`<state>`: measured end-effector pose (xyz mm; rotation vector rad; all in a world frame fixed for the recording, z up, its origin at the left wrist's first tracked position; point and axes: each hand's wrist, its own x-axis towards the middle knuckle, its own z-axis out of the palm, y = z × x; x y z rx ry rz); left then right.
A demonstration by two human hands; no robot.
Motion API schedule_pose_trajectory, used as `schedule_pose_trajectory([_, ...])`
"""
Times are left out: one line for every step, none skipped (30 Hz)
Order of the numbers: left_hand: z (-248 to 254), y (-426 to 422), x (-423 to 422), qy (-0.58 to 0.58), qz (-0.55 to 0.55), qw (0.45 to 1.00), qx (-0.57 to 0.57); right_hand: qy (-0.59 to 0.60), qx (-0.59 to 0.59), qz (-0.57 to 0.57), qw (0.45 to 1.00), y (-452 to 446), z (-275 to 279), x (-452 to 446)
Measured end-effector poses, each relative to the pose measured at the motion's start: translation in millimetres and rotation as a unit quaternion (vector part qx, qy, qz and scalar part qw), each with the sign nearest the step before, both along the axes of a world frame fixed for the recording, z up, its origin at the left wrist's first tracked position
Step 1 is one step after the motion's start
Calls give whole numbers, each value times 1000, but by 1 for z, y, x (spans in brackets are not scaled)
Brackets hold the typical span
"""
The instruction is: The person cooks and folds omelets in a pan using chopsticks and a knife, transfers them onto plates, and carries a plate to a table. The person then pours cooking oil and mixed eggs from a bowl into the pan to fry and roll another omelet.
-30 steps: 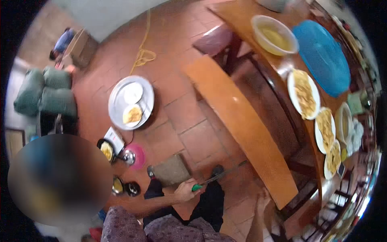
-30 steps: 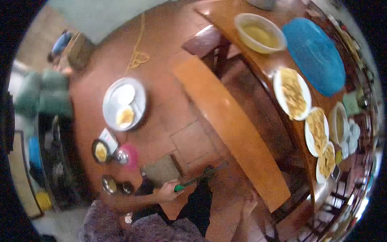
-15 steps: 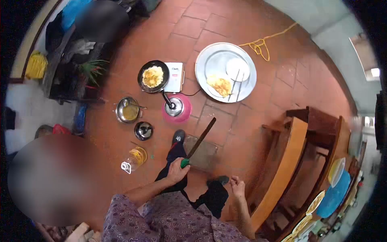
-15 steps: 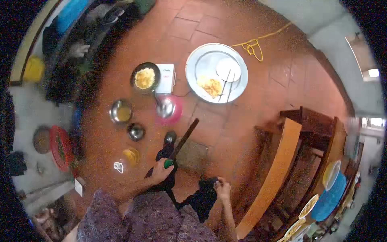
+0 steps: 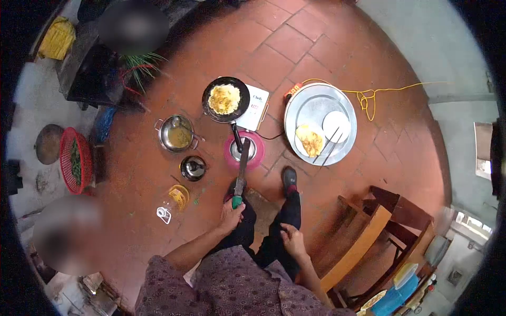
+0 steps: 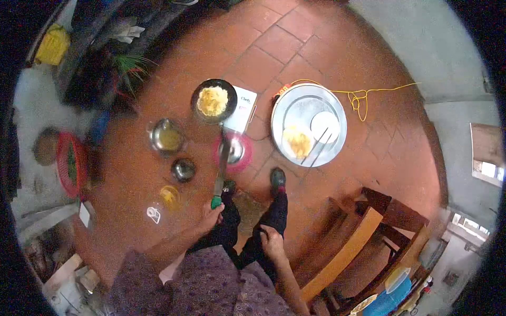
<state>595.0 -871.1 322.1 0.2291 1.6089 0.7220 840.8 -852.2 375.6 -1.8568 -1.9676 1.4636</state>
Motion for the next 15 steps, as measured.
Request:
schedule_pose_trajectory([3, 7, 3, -10, 29, 999, -9, 1, 3, 24, 1000, 15, -2, -2])
schedule_pose_trajectory([3, 15, 5, -20, 54, 998, -18, 1, 2, 25, 1000, 29, -8, -4])
schedule_pose_trajectory([2, 18, 8, -23, 47, 998, -19, 21, -3, 38, 999, 40, -14, -6])
schedule_pose_trajectory([1, 20, 13, -27, 97, 994, -31, 35, -8, 47, 998, 54, -19, -3])
schedule_pose_trajectory([-3, 22, 20, -30, 148, 988, -42, 50, -10, 59, 997, 71, -25, 3])
schedule_pose_trajectory([-3, 25, 25, -30, 194, 979, -58, 42, -13, 43, 998, 85, -30, 6])
schedule_pose_trajectory([-3, 26, 31, -36, 175, 982, -65, 43, -36, 63, 996, 95, -34, 10])
schedule_pose_trajectory([-3, 29, 35, -21, 200, 978, -63, 45, -56, 83, 994, 109, -41, 14])
schedule_pose_trajectory([-3, 31, 40, -7, 225, 973, -60, 37, -58, 66, 995, 121, -49, 20])
schedule_pose_trajectory([-2, 33, 44, 6, 249, 966, -61, 42, -58, 68, 995, 131, -56, 27])
schedule_pose_trajectory([-1, 40, 46, -1, 235, 970, -67, 47, -56, 72, 995, 141, -65, 35])
schedule_pose_trajectory([0, 52, 48, 8, 237, 970, -54, 29, -31, 54, 998, 152, -78, 43])
schedule_pose_trajectory([-1, 62, 49, 17, 240, 970, -42, 12, -7, 38, 999, 162, -94, 52])
schedule_pose_trajectory([-6, 70, 47, 27, 242, 969, -31, -1, 37, 12, 999, 170, -117, 64])
schedule_pose_trajectory([-17, 75, 44, 21, 234, 971, -36, -16, 83, -13, 996, 178, -142, 79])
